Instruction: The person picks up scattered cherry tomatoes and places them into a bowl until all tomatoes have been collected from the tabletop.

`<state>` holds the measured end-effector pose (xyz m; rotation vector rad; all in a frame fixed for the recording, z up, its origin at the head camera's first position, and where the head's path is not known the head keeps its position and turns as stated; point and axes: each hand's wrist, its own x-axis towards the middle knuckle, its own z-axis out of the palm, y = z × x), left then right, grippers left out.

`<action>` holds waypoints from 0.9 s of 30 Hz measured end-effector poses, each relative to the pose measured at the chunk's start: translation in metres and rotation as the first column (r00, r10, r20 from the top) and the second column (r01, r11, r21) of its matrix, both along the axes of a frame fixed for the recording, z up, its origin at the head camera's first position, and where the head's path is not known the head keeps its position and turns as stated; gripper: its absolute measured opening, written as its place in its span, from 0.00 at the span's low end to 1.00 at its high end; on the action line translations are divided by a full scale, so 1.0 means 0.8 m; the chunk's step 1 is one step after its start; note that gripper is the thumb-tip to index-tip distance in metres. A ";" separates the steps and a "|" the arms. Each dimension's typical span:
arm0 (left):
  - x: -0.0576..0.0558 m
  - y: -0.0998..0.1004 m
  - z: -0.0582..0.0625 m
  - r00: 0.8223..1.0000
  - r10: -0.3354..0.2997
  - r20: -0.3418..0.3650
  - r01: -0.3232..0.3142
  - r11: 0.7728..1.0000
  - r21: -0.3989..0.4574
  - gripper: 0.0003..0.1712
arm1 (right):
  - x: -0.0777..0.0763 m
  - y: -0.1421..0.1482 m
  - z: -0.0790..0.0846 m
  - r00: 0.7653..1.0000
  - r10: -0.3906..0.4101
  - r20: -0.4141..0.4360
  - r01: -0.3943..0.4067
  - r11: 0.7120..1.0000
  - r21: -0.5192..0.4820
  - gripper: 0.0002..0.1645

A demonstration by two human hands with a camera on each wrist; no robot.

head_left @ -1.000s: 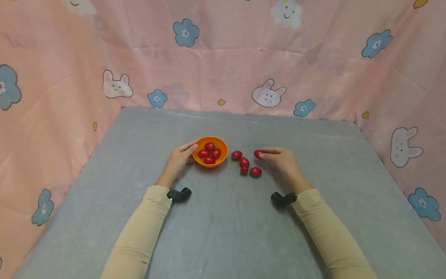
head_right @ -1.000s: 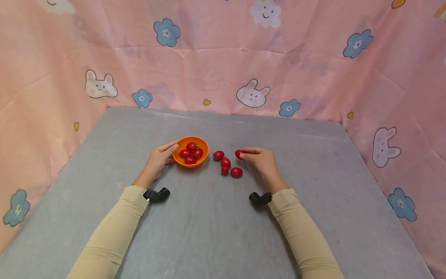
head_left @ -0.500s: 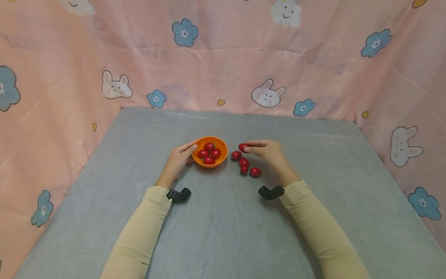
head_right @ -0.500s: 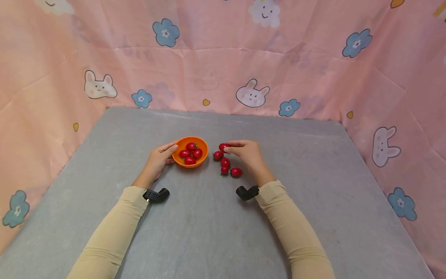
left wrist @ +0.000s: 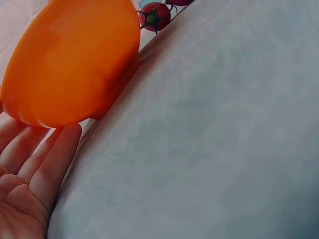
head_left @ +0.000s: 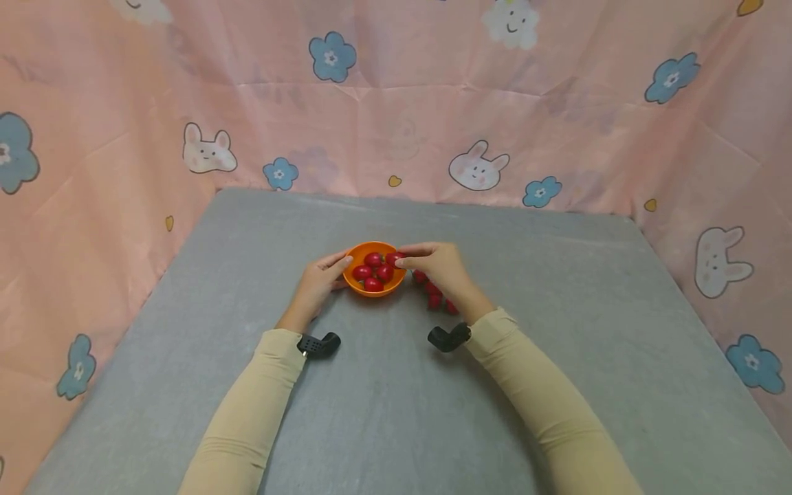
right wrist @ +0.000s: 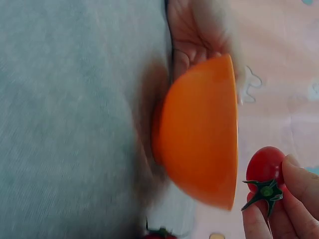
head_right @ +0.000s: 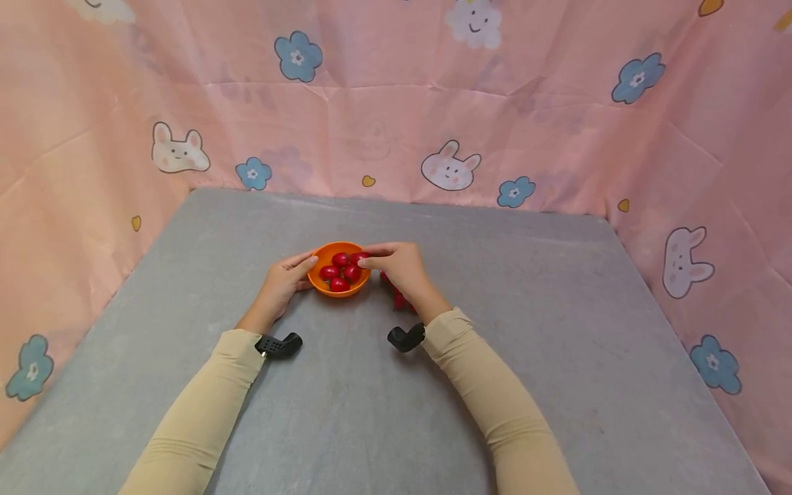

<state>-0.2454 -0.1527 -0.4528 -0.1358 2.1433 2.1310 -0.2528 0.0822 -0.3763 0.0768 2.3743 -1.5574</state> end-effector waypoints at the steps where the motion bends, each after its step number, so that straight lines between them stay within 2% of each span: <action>1: 0.000 0.000 0.000 1.000 0.000 0.001 0.000 1.000 -0.001 0.26 | -0.001 -0.004 0.000 1.000 0.010 -0.005 -0.010 1.000 0.004 0.18; 13: -0.001 -0.001 0.001 1.000 0.001 -0.002 -0.001 1.000 -0.001 0.26 | -0.005 -0.044 -0.003 0.994 0.095 -0.049 -0.089 0.991 0.098 0.17; 23: -0.001 -0.002 0.000 1.000 -0.010 -0.001 0.010 1.000 -0.019 0.26 | -0.007 -0.061 -0.009 0.973 0.188 -0.130 -0.155 0.960 0.232 0.17; 27: 0.000 -0.002 0.001 1.000 -0.010 -0.010 0.011 1.000 0.006 0.26 | -0.008 -0.065 -0.010 0.965 0.215 -0.152 -0.167 0.946 0.278 0.17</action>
